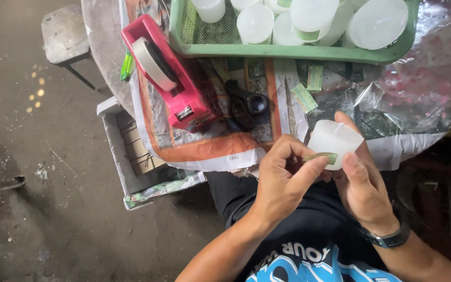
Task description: Applying small adhesive labels to the sides of white candles and organizing them in a tray.
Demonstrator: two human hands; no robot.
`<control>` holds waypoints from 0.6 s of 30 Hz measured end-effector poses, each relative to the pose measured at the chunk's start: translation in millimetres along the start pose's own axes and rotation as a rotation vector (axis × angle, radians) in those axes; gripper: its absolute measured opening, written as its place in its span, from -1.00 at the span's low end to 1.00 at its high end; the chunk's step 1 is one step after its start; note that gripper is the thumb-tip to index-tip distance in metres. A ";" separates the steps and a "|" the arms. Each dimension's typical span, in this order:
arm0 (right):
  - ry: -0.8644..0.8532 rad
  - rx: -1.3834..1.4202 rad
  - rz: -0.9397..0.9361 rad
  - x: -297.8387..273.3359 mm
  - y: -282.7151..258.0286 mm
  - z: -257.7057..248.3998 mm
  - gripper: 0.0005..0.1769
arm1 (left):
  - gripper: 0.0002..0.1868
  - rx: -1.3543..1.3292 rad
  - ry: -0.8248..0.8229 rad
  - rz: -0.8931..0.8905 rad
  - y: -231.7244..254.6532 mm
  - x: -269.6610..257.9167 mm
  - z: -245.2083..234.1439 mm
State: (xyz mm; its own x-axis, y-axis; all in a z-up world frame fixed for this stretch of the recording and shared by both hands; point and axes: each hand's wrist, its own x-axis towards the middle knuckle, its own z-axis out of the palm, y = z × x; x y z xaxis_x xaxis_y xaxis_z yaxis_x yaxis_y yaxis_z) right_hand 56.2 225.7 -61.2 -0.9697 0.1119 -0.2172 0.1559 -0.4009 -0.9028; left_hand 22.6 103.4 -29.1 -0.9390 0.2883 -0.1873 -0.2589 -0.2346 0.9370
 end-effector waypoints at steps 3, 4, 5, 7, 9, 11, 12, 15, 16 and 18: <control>-0.069 -0.102 -0.011 -1.4 -2.3 -0.2 -0.11 | -0.82 0.279 0.017 0.061 0.8 -1.0 -2.8; -0.088 -0.149 -0.009 -1.6 -4.0 0.1 -0.18 | -0.82 0.342 0.021 0.088 1.7 -0.9 -3.8; -0.107 -0.197 -0.006 -1.8 -5.7 0.2 -0.24 | -0.82 0.405 0.026 0.115 2.6 -0.8 -4.5; -0.108 -0.232 -0.002 -1.5 -7.0 -1.1 -0.25 | -0.84 0.425 0.021 0.121 6.0 1.1 -9.4; -0.109 -0.267 0.010 -2.8 -5.9 -3.8 -0.26 | -0.84 0.444 0.018 0.118 8.2 1.5 -11.5; -0.162 -0.215 0.007 -1.8 -2.7 -7.0 -0.16 | -0.79 0.479 -0.010 0.088 10.4 3.0 -11.8; -0.165 -0.214 0.008 -1.3 -2.0 -7.7 -0.16 | -0.79 0.480 -0.006 0.087 10.3 2.6 -11.4; -0.176 -0.205 0.102 -0.3 -1.7 -9.4 -0.12 | -0.75 0.489 -0.007 0.002 9.1 2.6 -9.5; -0.173 -0.198 0.102 -0.4 -2.2 -9.2 -0.12 | -0.75 0.476 -0.002 0.006 8.2 2.6 -9.1; -0.170 -0.190 0.106 -0.3 -2.6 -9.0 -0.13 | -0.76 0.462 0.005 0.006 6.3 2.8 -9.1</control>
State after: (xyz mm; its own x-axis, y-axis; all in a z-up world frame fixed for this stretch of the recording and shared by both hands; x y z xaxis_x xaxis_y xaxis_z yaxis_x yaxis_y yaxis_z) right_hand 57.8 234.9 -62.1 -0.9611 -0.0827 -0.2635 0.2756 -0.2223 -0.9352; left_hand 16.3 94.2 -26.4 -0.9415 0.2836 -0.1819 -0.1267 0.2023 0.9711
